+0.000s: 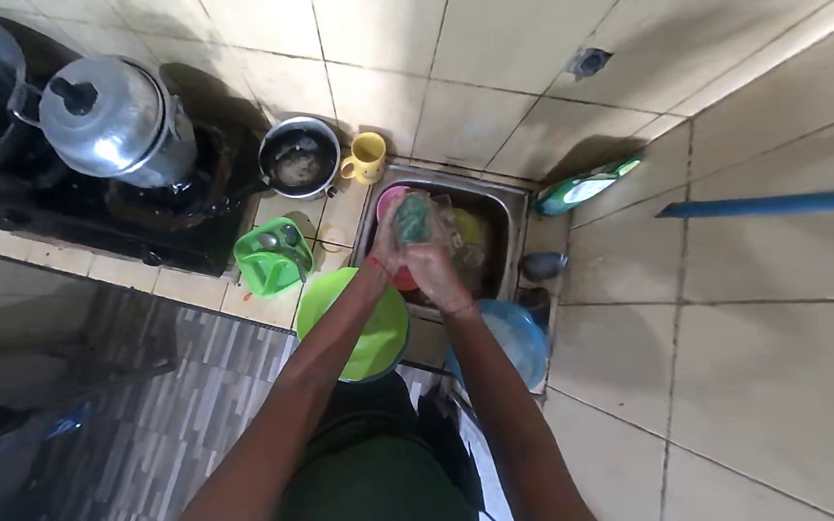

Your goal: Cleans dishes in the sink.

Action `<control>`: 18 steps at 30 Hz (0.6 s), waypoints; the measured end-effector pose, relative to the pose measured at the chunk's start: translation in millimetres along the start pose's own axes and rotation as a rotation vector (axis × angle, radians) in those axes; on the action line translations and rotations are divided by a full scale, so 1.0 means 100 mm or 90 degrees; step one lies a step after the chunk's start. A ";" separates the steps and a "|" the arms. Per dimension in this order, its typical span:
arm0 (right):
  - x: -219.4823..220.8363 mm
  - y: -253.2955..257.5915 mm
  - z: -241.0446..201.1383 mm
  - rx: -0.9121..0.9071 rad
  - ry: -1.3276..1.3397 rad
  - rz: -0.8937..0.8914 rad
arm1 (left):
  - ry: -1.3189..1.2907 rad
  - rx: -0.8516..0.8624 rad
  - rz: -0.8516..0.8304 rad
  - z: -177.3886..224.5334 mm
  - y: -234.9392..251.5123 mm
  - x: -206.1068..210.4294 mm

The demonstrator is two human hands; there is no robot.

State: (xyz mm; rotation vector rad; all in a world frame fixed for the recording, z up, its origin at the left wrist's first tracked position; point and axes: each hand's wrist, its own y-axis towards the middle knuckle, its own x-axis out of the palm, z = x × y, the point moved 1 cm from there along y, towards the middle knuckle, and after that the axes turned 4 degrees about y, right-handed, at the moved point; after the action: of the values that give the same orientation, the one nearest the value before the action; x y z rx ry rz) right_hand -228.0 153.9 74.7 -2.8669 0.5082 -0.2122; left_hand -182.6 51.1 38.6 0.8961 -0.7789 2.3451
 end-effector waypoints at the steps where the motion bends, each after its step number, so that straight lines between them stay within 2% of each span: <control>1: 0.02 0.05 -0.01 -0.026 -0.097 0.001 | 0.048 -0.008 0.009 0.05 0.02 0.00; 4: -0.05 0.35 0.11 -0.200 -0.616 -0.079 | 0.275 -0.037 0.075 0.22 0.06 0.06; 5: -0.06 0.36 0.17 -0.248 -0.695 -0.078 | 0.311 -0.031 0.103 0.23 0.06 0.07; 6: -0.07 0.36 0.22 -0.278 -0.693 -0.071 | 0.313 -0.016 0.110 0.22 0.06 0.05; 7: -0.08 0.37 0.22 -0.288 -0.620 -0.056 | 0.286 0.007 0.099 0.22 0.08 0.05; 8: -0.08 0.34 0.18 -0.250 -0.471 -0.036 | 0.237 0.029 0.077 0.21 0.10 0.03; 10: -0.02 0.32 0.05 -0.103 -0.054 0.023 | 0.115 0.059 0.035 0.10 0.10 -0.03; 11: 0.01 0.31 -0.03 -0.042 0.099 0.056 | 0.062 0.058 0.012 0.04 0.11 -0.04; 12: 0.02 0.32 -0.06 -0.018 0.148 0.077 | 0.046 0.047 0.007 0.02 0.12 -0.02; 13: 0.02 0.31 -0.03 -0.027 0.108 0.080 | 0.063 0.028 0.013 0.03 0.13 0.00; 15: -0.06 0.25 0.08 -0.100 -0.197 0.034 | 0.185 -0.014 0.056 0.12 0.14 0.08; 17: -0.13 0.31 0.22 -0.253 -0.505 -0.010 | 0.286 -0.047 0.112 0.19 0.16 0.16; 18: -0.17 0.30 0.27 -0.293 -0.542 -0.016 | 0.310 -0.041 0.136 0.15 0.15 0.16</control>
State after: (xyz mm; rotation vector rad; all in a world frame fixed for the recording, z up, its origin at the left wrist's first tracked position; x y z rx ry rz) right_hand -248.3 137.8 39.3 -2.9811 0.3635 1.2078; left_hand -196.2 34.6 54.8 0.1983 -0.7628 2.5530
